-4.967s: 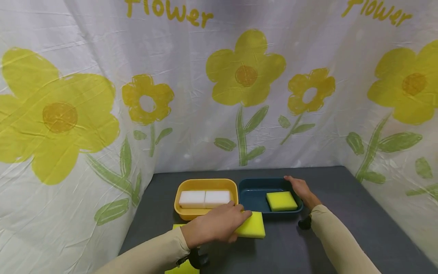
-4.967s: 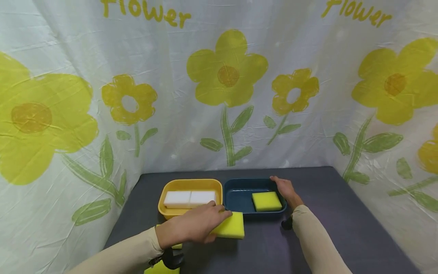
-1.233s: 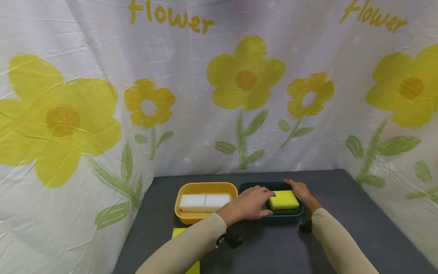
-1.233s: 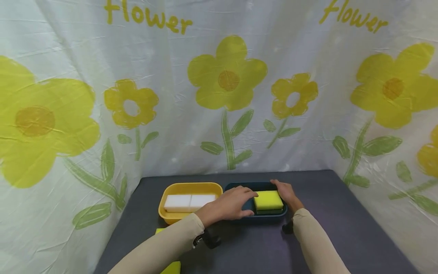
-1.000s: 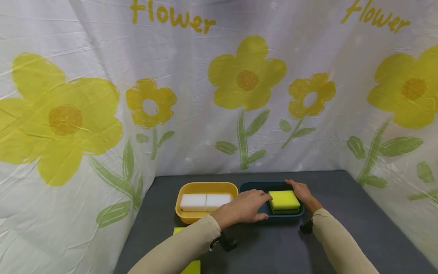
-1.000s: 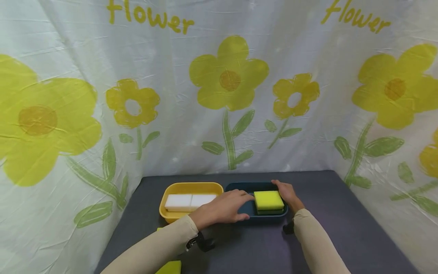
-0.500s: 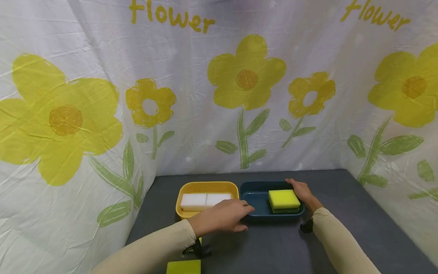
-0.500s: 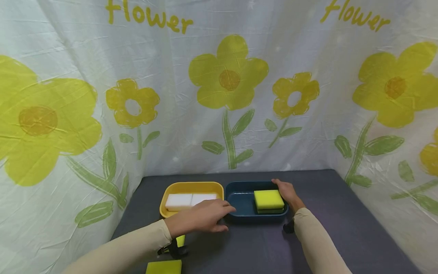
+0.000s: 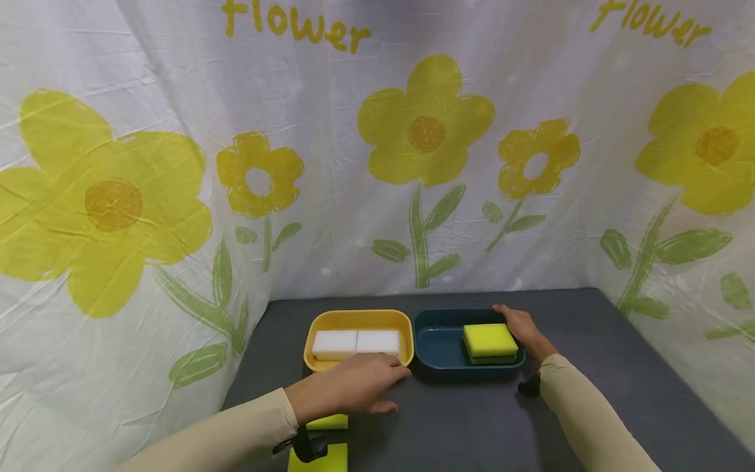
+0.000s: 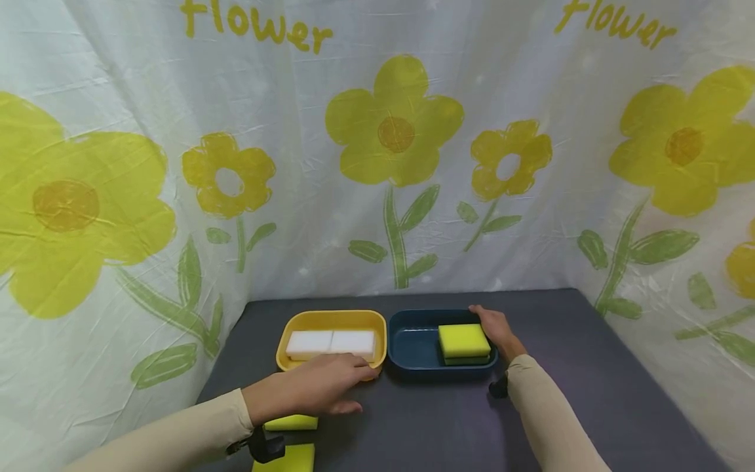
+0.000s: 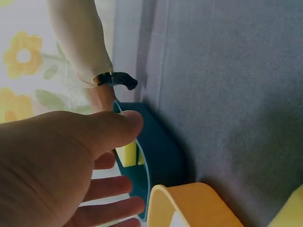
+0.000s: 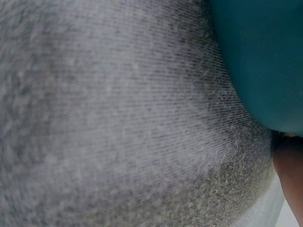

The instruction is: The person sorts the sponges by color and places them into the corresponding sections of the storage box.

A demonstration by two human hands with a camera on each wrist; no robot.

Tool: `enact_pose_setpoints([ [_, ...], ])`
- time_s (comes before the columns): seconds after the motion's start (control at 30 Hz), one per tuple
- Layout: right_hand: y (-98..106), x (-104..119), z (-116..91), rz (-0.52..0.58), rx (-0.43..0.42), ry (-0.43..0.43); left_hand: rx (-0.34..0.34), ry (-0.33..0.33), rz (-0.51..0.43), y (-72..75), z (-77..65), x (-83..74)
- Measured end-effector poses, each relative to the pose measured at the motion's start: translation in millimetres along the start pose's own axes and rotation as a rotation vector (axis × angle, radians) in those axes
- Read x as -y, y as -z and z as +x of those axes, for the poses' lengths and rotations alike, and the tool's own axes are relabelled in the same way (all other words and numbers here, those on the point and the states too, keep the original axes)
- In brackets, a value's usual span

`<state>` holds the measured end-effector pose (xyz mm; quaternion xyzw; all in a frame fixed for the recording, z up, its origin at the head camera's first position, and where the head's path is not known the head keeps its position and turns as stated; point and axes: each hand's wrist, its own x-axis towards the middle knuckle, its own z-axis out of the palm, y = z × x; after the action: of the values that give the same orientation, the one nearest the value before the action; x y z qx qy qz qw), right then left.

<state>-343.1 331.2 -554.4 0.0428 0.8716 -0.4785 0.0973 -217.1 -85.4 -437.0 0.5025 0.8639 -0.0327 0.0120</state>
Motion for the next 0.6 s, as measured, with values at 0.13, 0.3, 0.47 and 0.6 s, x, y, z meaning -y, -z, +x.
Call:
enact_pose_setpoints([
  [0.13,-1.1,0.0,0.7,0.015,-0.006,-0.009,0.036,-0.012,-0.045,9.1,-14.8,0.1],
  [0.3,-0.6,1.3,0.9,0.024,-0.014,-0.018,0.125,0.011,-0.167,23.1,-36.7,2.4],
  [0.47,0.8,2.0,0.8,0.018,-0.016,-0.030,0.259,0.065,-0.262,29.9,-57.3,2.2],
  [0.6,0.0,1.0,1.0,0.025,-0.012,-0.026,0.375,0.131,-0.301,26.9,-69.8,-3.6],
])
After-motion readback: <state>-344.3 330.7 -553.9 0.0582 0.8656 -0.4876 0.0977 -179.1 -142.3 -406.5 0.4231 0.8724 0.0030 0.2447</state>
